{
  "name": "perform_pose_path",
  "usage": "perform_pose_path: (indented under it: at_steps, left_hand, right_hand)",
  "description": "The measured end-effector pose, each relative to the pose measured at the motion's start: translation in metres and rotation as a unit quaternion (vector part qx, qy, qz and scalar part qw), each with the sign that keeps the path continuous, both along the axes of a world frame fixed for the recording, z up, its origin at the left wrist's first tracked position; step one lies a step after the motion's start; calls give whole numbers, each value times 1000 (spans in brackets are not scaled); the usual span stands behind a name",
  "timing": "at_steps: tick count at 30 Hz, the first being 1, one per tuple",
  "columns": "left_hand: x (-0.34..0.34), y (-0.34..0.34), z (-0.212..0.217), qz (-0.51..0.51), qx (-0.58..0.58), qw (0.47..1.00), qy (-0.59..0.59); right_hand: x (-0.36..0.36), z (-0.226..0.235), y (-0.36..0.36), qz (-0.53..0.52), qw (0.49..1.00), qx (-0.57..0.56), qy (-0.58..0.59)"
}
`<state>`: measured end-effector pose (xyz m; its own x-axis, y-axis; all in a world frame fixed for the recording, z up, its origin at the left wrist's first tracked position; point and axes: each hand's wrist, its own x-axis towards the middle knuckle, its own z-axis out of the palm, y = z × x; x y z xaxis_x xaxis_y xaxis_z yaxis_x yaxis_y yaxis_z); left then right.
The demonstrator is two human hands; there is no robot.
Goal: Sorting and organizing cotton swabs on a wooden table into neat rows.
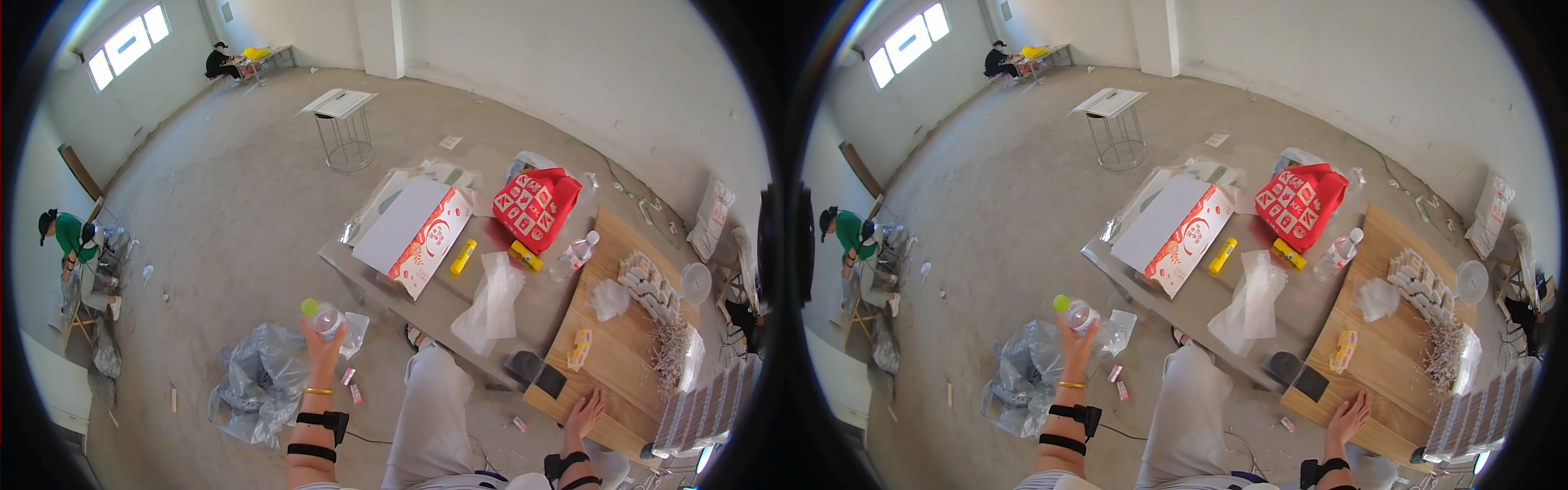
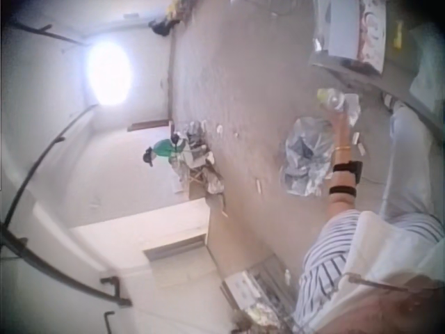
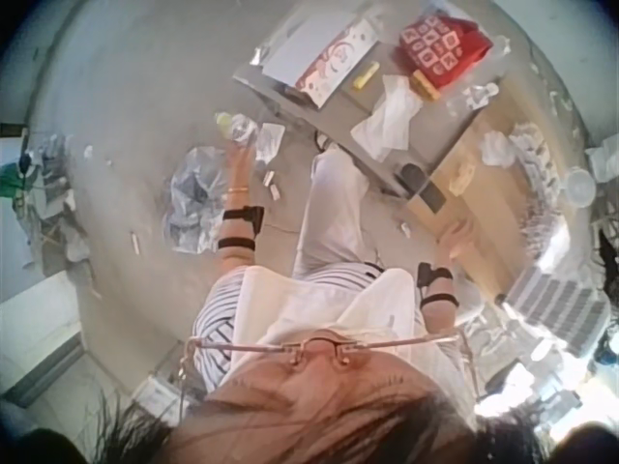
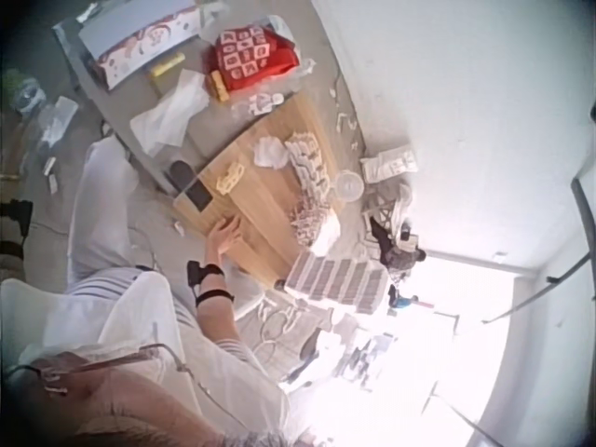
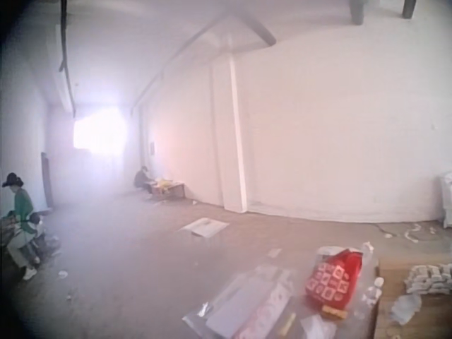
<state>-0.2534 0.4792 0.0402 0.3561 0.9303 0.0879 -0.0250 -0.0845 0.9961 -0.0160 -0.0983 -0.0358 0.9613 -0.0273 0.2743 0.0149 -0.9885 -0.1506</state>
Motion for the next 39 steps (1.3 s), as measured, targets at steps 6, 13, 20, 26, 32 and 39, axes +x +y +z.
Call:
perform_pose_path:
  at_steps: [6, 13, 20, 26, 32, 39]
  left_hand:
    - [-4, 5, 2, 36, 147, 969, 193]
    - [4, 5, -37, 62, 136, 956, 254]
    - [54, 18, -142, 44, 12, 916, 399]
    - [83, 63, -251, 58, -76, 930, 355]
    - [79, 132, -343, 42, -42, 952, 302]
    - [138, 99, -390, -3, -61, 929, 365]
  right_hand:
    - [2, 0, 0, 6, 1000, 12, 2]
    - [3, 0, 6, -1, 1000, 25, 2]
    - [0, 3, 2, -13, 1000, 6, -4]
    - [-9, 20, 15, -15, 1000, -7, 21]
    - [-7, 21, 28, 6, 998, 27, 48]
    - [-11, 28, 15, -21, 998, 4, 54]
